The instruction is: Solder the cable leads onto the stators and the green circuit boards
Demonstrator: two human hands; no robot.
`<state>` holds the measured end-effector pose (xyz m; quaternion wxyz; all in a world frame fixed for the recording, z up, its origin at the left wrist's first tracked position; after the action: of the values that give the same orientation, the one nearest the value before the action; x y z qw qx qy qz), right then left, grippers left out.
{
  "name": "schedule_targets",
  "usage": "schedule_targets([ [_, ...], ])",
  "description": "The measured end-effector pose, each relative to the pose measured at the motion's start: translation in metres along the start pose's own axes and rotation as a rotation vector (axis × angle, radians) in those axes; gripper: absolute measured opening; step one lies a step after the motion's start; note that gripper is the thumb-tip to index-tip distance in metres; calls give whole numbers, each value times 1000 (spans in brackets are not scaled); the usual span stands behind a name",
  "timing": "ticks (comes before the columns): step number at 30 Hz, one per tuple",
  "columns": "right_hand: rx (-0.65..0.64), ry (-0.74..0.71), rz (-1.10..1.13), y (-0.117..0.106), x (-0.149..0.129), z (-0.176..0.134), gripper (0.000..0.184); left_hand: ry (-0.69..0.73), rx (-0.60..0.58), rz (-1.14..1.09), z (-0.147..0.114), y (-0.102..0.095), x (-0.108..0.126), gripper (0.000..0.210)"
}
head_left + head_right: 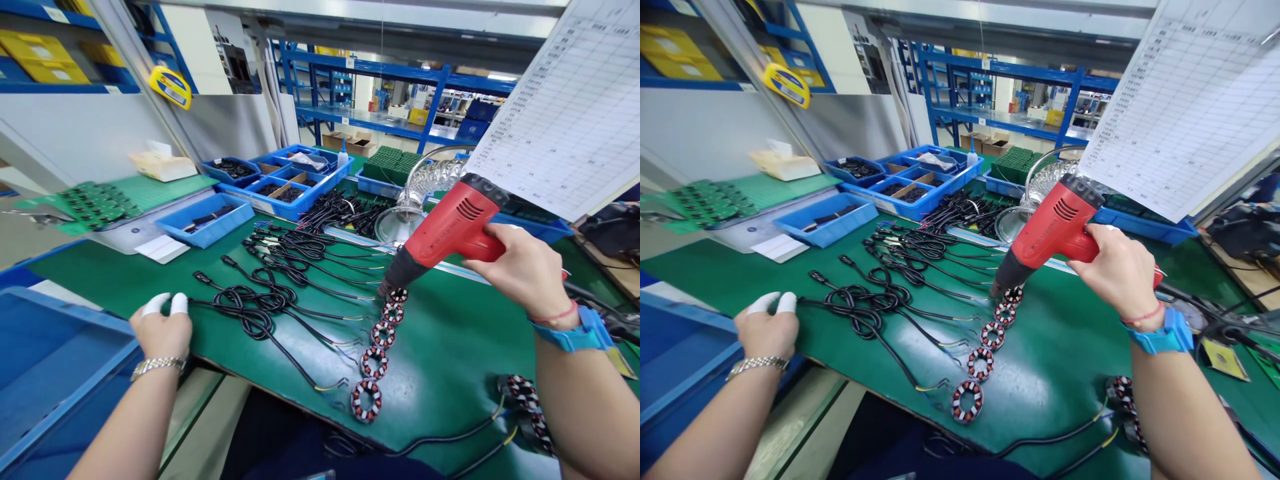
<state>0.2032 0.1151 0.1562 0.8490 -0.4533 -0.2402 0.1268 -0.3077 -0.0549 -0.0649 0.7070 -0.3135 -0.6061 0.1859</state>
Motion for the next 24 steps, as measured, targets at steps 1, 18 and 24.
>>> schedule_targets([
  [1,1,1,1,0,0,0,43,-30,8,26,7,0,1,59],
  [18,0,-11,-13,-2,0,-1,44,-52,-48,226,30,2,8,58],
  [24,-5,-34,4,-2,2,-6,47,-44,-22,219,25,0,8,58],
])
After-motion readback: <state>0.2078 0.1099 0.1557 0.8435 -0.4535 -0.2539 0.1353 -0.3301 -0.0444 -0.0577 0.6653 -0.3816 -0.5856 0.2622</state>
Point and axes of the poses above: each hand's wrist, its own z-axis towards the middle knuckle, its own y-axis out of the palm, x = y × z, the point moved 3 cm from there along z, towards the middle knuckle, and after that the axes turned 15 degrees about -y, right-handed, at the moved point
